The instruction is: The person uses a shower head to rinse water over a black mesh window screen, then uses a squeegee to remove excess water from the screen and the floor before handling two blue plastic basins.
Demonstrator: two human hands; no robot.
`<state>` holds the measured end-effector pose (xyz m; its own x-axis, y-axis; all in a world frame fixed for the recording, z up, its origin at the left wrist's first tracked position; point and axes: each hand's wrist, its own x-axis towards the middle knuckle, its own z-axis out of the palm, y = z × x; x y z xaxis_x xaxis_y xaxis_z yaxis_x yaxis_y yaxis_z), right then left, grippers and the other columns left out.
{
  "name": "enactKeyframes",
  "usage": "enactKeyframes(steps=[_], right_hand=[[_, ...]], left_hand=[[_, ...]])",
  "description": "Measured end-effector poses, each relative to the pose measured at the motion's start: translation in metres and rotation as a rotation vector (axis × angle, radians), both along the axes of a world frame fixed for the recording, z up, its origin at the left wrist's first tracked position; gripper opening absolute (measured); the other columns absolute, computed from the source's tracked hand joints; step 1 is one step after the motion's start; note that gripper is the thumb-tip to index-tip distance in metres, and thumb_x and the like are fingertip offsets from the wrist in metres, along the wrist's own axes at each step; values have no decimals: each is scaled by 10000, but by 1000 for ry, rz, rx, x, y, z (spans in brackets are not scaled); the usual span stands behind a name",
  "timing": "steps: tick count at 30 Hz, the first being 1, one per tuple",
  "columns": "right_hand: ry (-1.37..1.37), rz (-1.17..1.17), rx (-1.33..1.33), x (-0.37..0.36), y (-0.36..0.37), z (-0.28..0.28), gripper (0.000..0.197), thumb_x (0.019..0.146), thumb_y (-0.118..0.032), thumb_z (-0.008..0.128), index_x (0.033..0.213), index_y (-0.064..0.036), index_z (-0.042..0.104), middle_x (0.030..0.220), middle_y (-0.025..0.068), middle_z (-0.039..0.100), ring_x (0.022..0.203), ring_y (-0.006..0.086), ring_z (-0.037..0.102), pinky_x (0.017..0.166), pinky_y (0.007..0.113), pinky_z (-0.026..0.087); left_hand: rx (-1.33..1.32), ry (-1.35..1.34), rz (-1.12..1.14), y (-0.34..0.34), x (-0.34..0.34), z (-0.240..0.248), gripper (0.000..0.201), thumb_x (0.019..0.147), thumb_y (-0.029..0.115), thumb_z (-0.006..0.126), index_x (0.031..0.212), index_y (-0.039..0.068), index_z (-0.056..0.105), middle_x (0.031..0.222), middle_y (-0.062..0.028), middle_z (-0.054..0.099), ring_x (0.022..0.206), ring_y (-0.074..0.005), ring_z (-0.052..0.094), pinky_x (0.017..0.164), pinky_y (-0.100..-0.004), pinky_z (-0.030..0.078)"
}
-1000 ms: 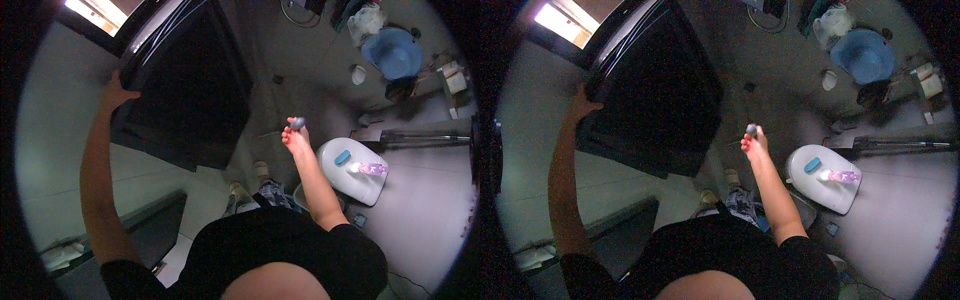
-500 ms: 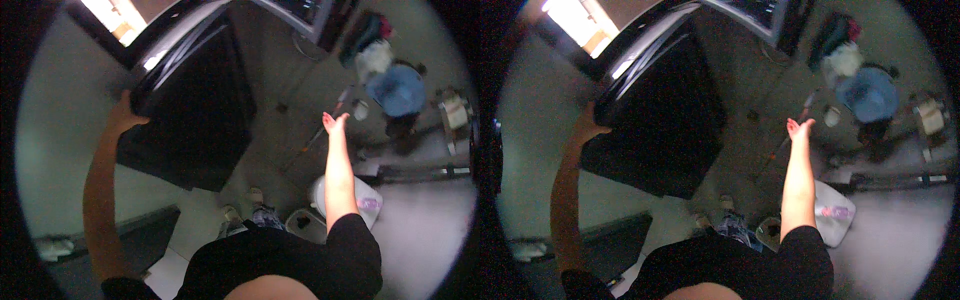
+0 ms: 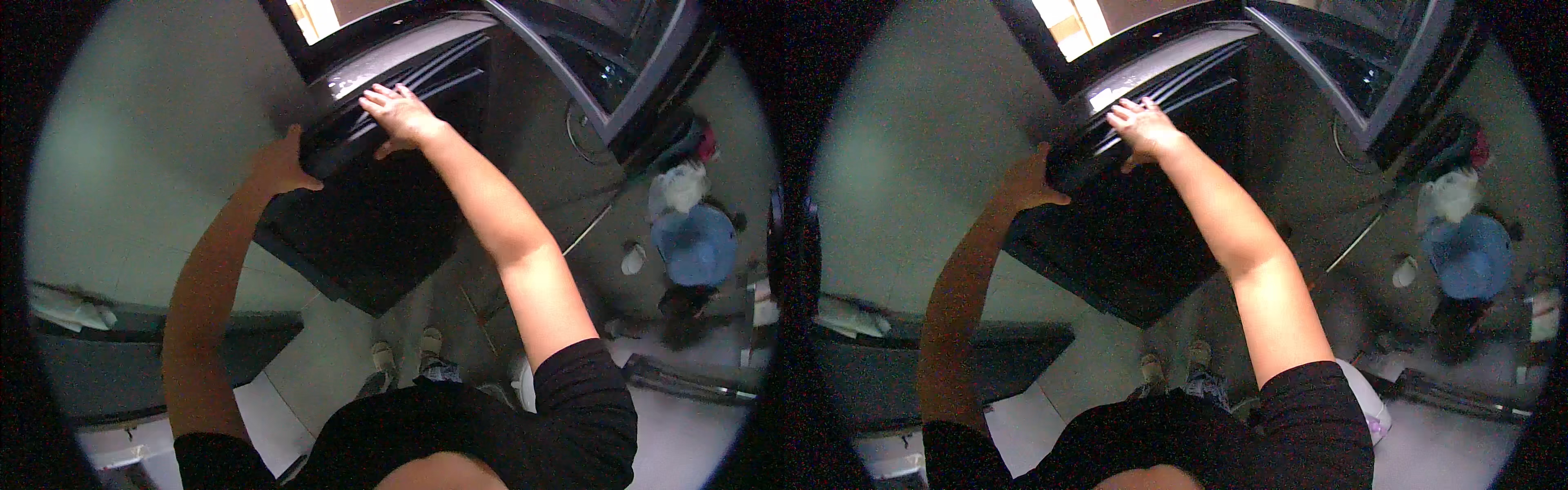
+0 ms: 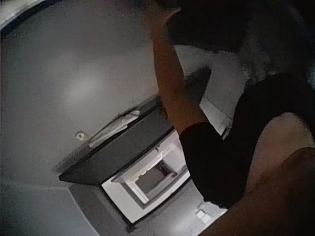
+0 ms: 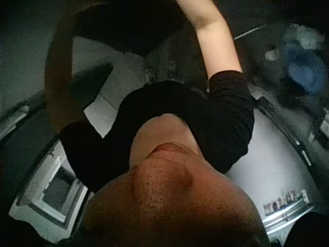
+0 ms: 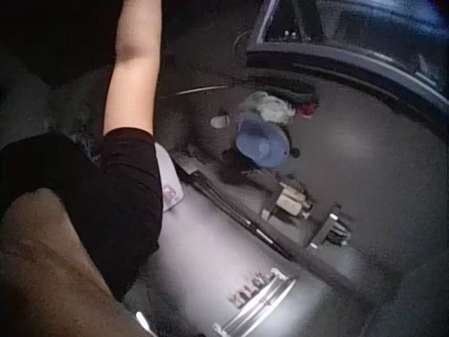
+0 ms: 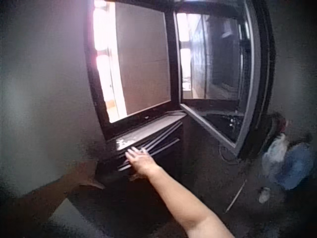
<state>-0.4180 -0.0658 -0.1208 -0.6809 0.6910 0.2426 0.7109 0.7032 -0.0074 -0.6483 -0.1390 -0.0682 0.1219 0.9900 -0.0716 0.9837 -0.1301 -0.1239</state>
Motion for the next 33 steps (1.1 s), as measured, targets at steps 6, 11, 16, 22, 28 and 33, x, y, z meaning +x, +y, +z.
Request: enactKeyframes(steps=[6, 11, 16, 22, 28, 33], right_hand=[[85, 72, 62, -22, 28, -30, 972, 514, -356, 822, 1322, -63, 365, 1393, 111, 347, 1284, 270, 332, 1032, 375, 312], [4, 19, 134, -18, 3, -42, 886, 587, -304, 782, 1332, -88, 353, 1396, 72, 354, 1283, 239, 340, 1039, 390, 296], [-42, -55, 173, -19, -26, -34, 842, 621, -283, 762, 1338, -111, 354, 1383, 54, 375, 1275, 220, 355, 1055, 452, 261], [-19, -55, 196, -32, -37, -28, 865, 575, -266, 789, 1327, -143, 378, 1366, 20, 399, 1255, 188, 383, 1060, 472, 243], [43, -77, 165, -34, -40, -15, 853, 476, -221, 827, 1242, -146, 458, 1298, 8, 476, 1202, 191, 443, 1066, 470, 238], [51, -47, 159, -44, -44, -10, 853, 439, -232, 841, 1201, -138, 471, 1243, 23, 515, 1173, 196, 470, 1067, 457, 243]], left_hand=[[-38, -538, 222, 37, -77, -35, 724, 727, 351, 680, 1278, -10, 377, 1179, -241, 523, 1068, -378, 529, 910, -426, 410], [-60, -382, 16, 0, -131, -32, 530, 782, 240, 622, 1236, 27, 449, 1153, -207, 549, 1057, -370, 528, 892, -421, 418], [90, -415, 34, -16, -225, -64, 493, 750, 180, 633, 1206, 57, 492, 1124, -191, 570, 1055, -359, 530, 888, -421, 423], [241, -228, 84, -53, -327, -76, 452, 750, 197, 645, 1159, 61, 510, 1111, -183, 572, 1042, -347, 539, 875, -439, 431], [577, 76, 90, -95, -265, -27, 343, 755, 212, 637, 1037, 48, 531, 1047, -180, 563, 975, -355, 553, 824, -450, 448], [306, -179, -227, -100, -197, -5, 423, 755, 307, 641, 1059, 35, 527, 1037, -172, 568, 943, -355, 564, 809, -415, 458]])
